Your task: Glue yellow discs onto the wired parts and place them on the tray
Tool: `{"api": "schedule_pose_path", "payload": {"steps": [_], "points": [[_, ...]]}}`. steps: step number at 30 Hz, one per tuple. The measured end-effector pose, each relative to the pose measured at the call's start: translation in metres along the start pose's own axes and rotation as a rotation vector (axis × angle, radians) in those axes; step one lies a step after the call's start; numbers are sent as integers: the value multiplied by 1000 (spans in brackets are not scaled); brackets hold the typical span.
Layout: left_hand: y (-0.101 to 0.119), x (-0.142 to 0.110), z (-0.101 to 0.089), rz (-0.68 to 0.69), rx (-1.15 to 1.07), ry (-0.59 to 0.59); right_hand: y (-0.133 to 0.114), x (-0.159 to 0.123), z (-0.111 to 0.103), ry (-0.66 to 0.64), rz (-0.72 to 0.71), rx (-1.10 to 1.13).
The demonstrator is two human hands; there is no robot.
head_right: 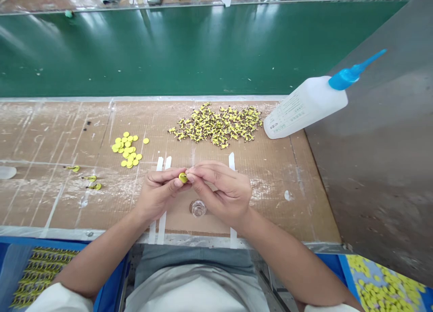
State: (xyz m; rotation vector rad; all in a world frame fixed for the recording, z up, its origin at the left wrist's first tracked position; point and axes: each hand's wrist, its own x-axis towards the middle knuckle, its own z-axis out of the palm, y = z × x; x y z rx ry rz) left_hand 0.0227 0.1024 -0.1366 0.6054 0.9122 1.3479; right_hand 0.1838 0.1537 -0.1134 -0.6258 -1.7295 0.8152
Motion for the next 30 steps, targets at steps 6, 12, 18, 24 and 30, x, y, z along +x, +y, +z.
{"api": "schedule_pose_path", "payload": {"steps": [6, 12, 18, 24, 30], "points": [[1, -1, 2, 2, -4, 7, -2, 2, 0, -3, -3, -2], [0, 0, 0, 16, 11, 2, -4, 3, 1, -12, 8, -28], [1, 0, 0, 24, 34, 1, 0, 1, 0, -35, 0, -27], [1, 2, -2, 38, 59, 10, 0, 2, -1, -53, -3, -37], [0, 3, -2, 30, 61, 12, -2, 7, -1, -56, 46, -7]]}}
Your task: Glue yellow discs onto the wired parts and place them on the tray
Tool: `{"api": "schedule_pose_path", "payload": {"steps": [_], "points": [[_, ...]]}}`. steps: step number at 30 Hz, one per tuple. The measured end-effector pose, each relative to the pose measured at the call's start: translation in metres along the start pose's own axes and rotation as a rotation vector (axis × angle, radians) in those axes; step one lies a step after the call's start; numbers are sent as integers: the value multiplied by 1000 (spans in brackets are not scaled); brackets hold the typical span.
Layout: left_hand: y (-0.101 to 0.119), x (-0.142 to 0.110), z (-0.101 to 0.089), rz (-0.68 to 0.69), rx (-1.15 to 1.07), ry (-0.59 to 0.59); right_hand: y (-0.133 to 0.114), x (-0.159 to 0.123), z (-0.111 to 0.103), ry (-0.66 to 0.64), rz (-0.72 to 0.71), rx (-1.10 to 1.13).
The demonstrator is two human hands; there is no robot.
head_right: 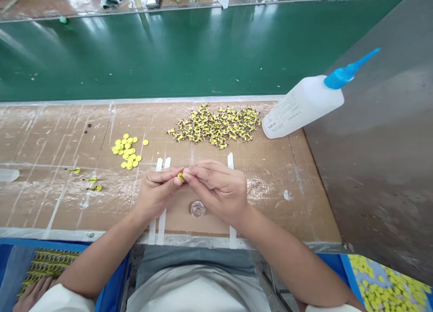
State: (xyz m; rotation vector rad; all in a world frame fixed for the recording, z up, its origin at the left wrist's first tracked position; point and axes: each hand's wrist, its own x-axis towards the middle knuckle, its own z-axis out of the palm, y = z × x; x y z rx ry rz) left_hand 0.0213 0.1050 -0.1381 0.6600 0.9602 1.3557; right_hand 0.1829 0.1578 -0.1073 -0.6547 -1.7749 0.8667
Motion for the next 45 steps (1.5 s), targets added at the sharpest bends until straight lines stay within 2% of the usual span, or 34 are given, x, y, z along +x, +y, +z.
{"api": "schedule_pose_path", "payload": {"steps": [6, 11, 18, 26, 30, 38, 45], "points": [[-2, -1, -2, 40, 32, -4, 4, -3, -5, -39, 51, 26], [-1, -2, -4, 193, 194, -3, 5, -3, -10, -49, 28, 62], [5, -6, -5, 389, 355, -32, 7, -3, -13, -124, -44, 79], [10, -7, -4, 496, 436, -58, 6, -3, -13, -145, -59, 116], [10, -7, -3, 467, 428, -43, 3, -1, -12, -96, -39, 121], [12, -6, 0, 348, 443, -24, -1, 1, -10, -30, 95, 159], [10, -5, -1, 362, 468, -50, 1, -7, -8, 27, 360, 197]]}}
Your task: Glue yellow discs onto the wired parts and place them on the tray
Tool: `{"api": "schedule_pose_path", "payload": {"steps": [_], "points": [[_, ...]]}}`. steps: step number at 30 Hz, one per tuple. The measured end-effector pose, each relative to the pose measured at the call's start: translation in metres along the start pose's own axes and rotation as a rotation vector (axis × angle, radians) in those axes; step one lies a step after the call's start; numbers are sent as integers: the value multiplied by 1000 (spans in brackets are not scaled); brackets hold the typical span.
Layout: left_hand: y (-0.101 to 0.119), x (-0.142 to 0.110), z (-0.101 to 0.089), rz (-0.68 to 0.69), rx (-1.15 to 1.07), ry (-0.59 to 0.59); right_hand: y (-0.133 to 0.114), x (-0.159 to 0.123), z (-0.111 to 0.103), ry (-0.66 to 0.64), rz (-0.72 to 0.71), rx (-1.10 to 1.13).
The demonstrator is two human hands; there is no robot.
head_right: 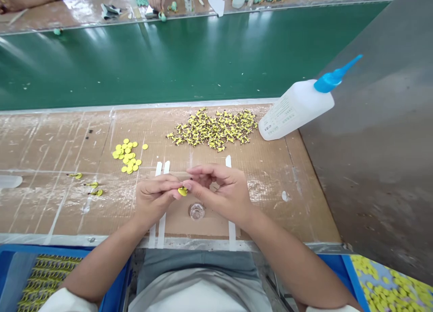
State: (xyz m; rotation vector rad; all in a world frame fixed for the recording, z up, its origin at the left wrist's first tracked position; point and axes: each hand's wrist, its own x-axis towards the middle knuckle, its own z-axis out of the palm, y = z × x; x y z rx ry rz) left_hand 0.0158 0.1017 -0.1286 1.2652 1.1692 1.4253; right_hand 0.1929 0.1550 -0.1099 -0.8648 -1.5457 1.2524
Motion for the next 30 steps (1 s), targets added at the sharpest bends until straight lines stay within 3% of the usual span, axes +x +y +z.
{"api": "schedule_pose_path", "payload": {"steps": [13, 21, 30], "points": [[-12, -1, -6, 404, 243, -54, -3, 0, -1, -63, 100, 35], [-12, -1, -6, 425, 351, -173, -6, 1, 0, -85, 103, 29], [-6, -2, -5, 456, 326, -182, -5, -3, -1, -136, 74, 40]]}}
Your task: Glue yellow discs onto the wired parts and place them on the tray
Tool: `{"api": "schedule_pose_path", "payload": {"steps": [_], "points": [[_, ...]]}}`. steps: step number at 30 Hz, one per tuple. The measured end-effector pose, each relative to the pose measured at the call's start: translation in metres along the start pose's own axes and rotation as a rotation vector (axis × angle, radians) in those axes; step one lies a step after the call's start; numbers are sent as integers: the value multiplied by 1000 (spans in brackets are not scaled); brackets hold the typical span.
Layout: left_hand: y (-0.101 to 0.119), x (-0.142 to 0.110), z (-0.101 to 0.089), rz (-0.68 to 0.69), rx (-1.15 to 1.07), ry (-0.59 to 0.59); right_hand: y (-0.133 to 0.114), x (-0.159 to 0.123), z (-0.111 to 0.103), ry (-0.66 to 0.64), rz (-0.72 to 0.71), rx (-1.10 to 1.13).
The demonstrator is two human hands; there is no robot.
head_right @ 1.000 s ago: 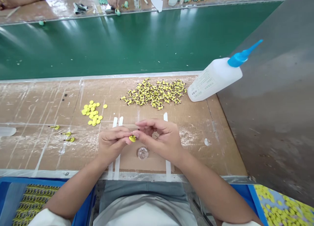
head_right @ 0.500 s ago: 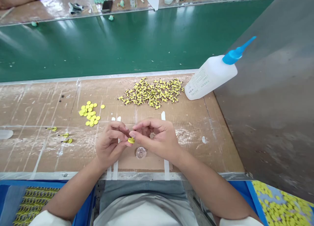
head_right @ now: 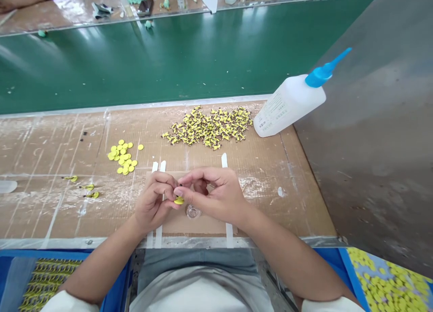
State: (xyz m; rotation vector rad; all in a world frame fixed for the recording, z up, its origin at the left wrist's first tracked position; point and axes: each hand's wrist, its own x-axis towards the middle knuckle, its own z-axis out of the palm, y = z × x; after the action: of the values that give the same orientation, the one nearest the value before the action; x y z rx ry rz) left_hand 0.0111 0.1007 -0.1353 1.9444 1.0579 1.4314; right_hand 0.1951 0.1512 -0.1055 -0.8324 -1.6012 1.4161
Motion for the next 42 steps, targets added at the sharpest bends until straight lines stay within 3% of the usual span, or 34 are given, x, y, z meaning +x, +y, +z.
{"api": "schedule_pose_path", "payload": {"steps": [3, 9, 11, 22, 32, 36, 39, 42], "points": [[1, 1, -1, 41, -3, 26, 0, 0, -3, -10, -77, -27], [1, 2, -3, 84, 53, 96, 1, 5, -17, -103, -542, -350], [1, 2, -3, 88, 70, 90, 2, 6, -20, -152, -621, -395], [2, 3, -5, 86, 139, 58, 5, 8, -25, -262, -633, -429], [0, 0, -4, 39, 62, 47, 8, 6, -23, -287, -578, -447], [-2, -1, -2, -143, -206, 124, 1, 4, -22, -155, -564, -331], [-4, -1, -1, -261, -424, 157, -4, 4, -21, -59, -313, -155], [-4, -1, -1, -239, -405, 77, -5, 4, -19, -100, 36, 128]]}}
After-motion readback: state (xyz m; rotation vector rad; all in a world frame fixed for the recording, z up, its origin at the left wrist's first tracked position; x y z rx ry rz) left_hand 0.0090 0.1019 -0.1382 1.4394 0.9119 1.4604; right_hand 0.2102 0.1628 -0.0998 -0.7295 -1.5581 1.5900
